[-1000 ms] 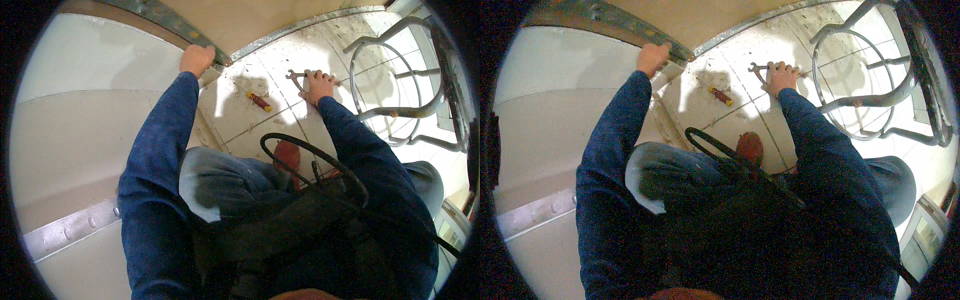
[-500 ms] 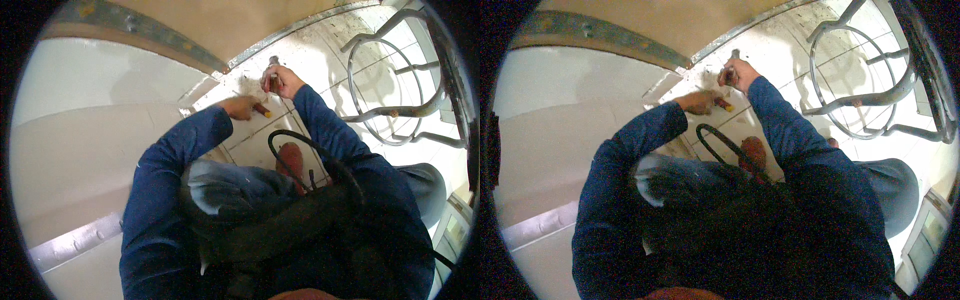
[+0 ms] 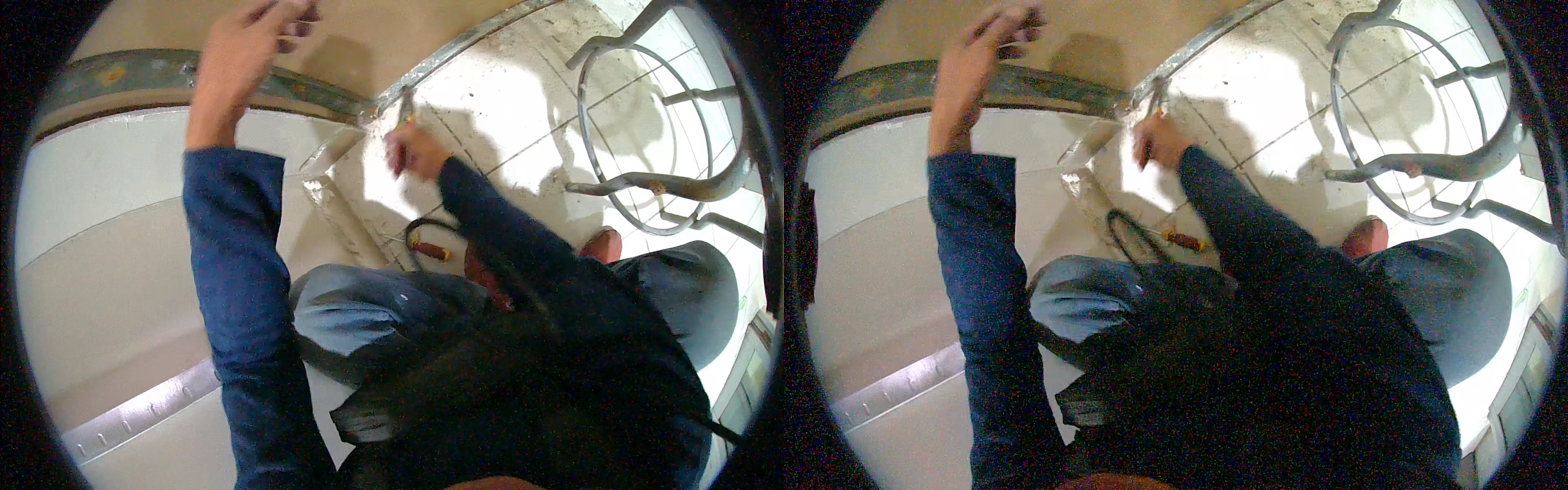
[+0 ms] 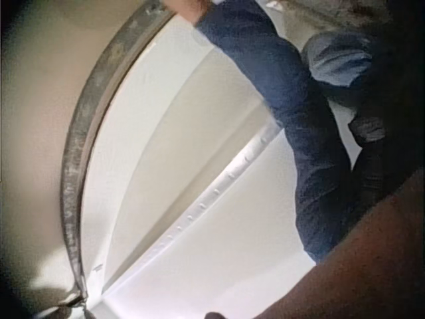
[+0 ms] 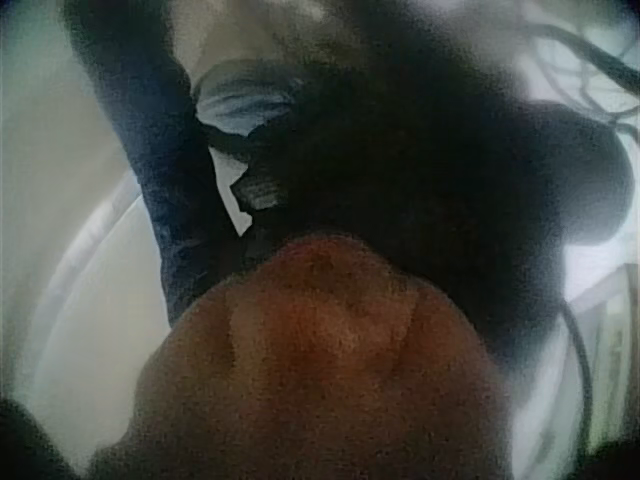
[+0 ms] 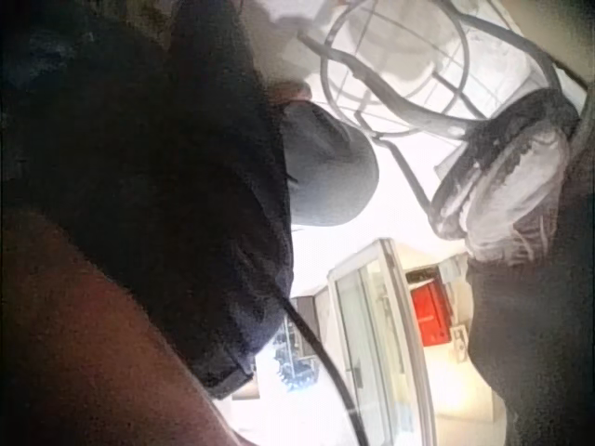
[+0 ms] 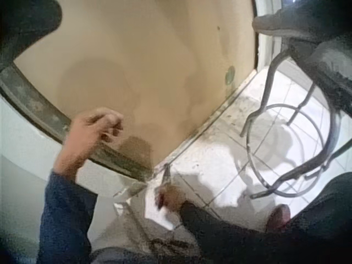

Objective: The person installs metal studs for a wall frame. The person uses a screwdriver to tighten screws into the bottom track, handles a long metal stud, and works with another person to position and secure the framing components.

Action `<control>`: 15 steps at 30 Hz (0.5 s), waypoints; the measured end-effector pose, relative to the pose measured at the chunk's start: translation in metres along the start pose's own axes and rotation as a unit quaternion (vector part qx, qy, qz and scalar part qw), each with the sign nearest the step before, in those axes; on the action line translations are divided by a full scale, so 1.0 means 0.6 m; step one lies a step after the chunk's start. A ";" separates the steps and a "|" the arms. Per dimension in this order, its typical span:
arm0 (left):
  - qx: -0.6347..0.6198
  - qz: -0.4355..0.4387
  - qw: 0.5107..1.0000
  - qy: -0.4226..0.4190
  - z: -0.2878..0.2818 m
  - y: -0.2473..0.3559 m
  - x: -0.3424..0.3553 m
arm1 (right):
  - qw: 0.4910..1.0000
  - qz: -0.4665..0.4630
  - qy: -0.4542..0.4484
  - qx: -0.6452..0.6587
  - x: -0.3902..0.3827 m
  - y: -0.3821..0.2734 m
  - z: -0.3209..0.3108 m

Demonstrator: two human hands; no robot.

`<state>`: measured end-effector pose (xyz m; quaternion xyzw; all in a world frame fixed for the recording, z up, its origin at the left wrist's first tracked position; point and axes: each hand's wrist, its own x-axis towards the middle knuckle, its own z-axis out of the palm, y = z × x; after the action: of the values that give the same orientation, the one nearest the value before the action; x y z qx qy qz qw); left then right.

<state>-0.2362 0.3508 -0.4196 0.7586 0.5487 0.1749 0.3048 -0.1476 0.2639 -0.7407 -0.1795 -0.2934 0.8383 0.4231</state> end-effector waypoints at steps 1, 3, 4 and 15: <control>-0.023 -0.004 0.999 0.030 -0.014 0.001 -0.019 | 0.987 -0.067 0.073 0.126 0.002 -0.013 -0.049; -0.030 -0.032 0.995 0.087 -0.066 -0.015 -0.089 | 0.912 -0.081 0.267 -0.300 0.004 -0.123 -0.020; -0.043 -0.040 0.990 0.125 -0.076 -0.010 -0.096 | 0.863 -0.098 0.333 -0.367 -0.001 -0.184 -0.040; -0.063 -0.025 0.960 0.271 -0.048 -0.022 -0.133 | 0.986 0.043 0.160 0.014 0.006 -0.042 -0.040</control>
<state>-0.2902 0.2863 -0.4013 0.6478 0.6174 0.4007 0.1964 -0.1209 0.2868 -0.7429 -0.3180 -0.2015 0.8202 0.4308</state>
